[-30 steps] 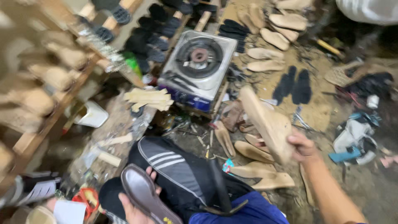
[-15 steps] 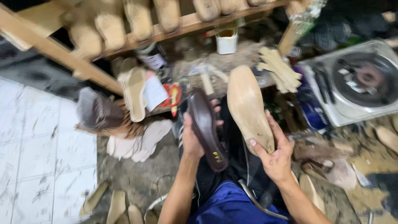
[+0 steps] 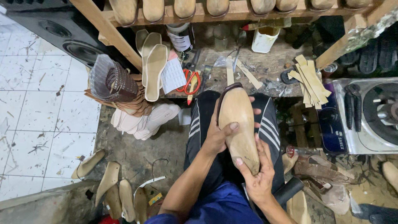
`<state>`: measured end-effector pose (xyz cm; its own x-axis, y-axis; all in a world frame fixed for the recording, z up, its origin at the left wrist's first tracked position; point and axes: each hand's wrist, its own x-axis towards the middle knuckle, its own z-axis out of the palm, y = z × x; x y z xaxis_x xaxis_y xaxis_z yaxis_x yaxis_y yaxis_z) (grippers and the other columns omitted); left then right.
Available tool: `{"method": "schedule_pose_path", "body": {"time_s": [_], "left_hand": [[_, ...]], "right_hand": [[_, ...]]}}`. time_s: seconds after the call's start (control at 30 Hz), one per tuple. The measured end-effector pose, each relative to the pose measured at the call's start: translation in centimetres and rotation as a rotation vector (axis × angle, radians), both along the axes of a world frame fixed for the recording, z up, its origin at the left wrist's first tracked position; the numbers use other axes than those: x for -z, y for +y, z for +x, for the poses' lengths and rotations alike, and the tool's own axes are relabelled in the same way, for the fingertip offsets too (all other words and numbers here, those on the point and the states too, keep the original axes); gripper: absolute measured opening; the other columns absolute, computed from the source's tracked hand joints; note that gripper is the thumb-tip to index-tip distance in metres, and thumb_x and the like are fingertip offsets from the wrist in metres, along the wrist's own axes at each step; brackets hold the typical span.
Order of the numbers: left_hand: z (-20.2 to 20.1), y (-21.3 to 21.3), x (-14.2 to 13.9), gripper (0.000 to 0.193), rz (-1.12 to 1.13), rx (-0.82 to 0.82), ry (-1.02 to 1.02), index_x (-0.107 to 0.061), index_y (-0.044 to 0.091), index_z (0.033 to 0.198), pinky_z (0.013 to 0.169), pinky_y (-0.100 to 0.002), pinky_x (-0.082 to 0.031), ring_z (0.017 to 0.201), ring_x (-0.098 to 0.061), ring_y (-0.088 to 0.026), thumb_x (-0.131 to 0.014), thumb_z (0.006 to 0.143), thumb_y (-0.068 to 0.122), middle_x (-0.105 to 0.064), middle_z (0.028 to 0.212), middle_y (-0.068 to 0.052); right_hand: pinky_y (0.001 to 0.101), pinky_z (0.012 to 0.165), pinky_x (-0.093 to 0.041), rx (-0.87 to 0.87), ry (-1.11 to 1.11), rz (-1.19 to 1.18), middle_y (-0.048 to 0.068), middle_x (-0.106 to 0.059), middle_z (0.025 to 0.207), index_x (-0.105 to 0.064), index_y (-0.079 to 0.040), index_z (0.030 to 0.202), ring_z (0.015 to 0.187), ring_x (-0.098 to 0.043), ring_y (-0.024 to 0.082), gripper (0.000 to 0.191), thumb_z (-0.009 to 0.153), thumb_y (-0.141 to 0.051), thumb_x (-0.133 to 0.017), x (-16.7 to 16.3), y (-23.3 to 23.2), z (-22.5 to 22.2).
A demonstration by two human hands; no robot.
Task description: The person picks up a shoe last and a shoe sole, then inserts the last into the sole to check the fit. They repeat this process with another last and sole, adjusting the fit by hand before placing the last on a nearby shelf.
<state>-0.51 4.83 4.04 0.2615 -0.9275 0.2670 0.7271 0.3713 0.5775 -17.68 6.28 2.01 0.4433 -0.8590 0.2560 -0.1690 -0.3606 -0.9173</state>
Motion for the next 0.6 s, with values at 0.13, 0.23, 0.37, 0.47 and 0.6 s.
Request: {"method": "schedule_pose_path", "body": {"time_s": [0.13, 0.23, 0.37, 0.47, 0.6], "left_hand": [[0.4, 0.8, -0.5, 0.084, 0.057, 0.035, 0.05, -0.03, 0.006, 0.157, 0.099, -0.056, -0.06, 0.127, -0.062, -0.04, -0.081, 0.091, 0.018, -0.048, 0.15, -0.027], [0.6, 1.0, -0.6, 0.083, 0.061, 0.054, 0.061, -0.03, 0.008, 0.157, 0.1, -0.055, -0.059, 0.126, -0.062, -0.04, -0.08, 0.091, 0.018, -0.05, 0.15, -0.026], [0.6, 1.0, -0.1, 0.08, 0.068, 0.051, 0.066, -0.031, 0.007, 0.157, 0.098, -0.054, -0.06, 0.124, -0.064, -0.04, -0.077, 0.093, 0.018, -0.051, 0.148, -0.027], [0.7, 1.0, 0.4, 0.08, 0.072, 0.062, 0.087, -0.031, 0.007, 0.157, 0.095, -0.054, -0.061, 0.121, -0.065, -0.04, -0.077, 0.093, 0.02, -0.053, 0.146, -0.027], [0.9, 1.1, 0.8, 0.08, 0.083, 0.065, 0.099, -0.032, 0.006, 0.157, 0.092, -0.053, -0.061, 0.116, -0.066, -0.039, -0.077, 0.093, 0.021, -0.054, 0.144, -0.027]], "right_hand": [[0.0353, 0.109, -0.045, 0.022, 0.007, -0.035, 0.02, -0.054, 0.139, -0.048, 0.008, 0.146, 0.128, -0.058, 0.03, 0.068, 0.086, -0.011, -0.074, 0.5, 0.7, 0.4], [0.0353, 0.107, -0.047, 0.033, 0.001, -0.044, 0.019, -0.055, 0.137, -0.05, 0.006, 0.145, 0.126, -0.059, 0.03, 0.067, 0.085, -0.009, -0.075, 0.9, 1.0, 0.7], [0.036, 0.107, -0.048, 0.025, -0.044, -0.056, 0.019, -0.054, 0.138, -0.048, 0.005, 0.147, 0.126, -0.058, 0.03, 0.069, 0.085, -0.006, -0.075, 1.3, 1.1, 0.9], [0.0363, 0.106, -0.048, 0.029, -0.019, -0.058, 0.02, -0.054, 0.138, -0.047, 0.005, 0.148, 0.126, -0.059, 0.03, 0.07, 0.085, -0.006, -0.075, 1.4, 1.2, 1.0], [0.0351, 0.103, -0.05, 0.031, -0.032, -0.005, 0.02, -0.053, 0.136, -0.049, 0.005, 0.145, 0.124, -0.06, 0.03, 0.067, 0.085, -0.005, -0.076, 0.9, 1.5, 1.5]]}}
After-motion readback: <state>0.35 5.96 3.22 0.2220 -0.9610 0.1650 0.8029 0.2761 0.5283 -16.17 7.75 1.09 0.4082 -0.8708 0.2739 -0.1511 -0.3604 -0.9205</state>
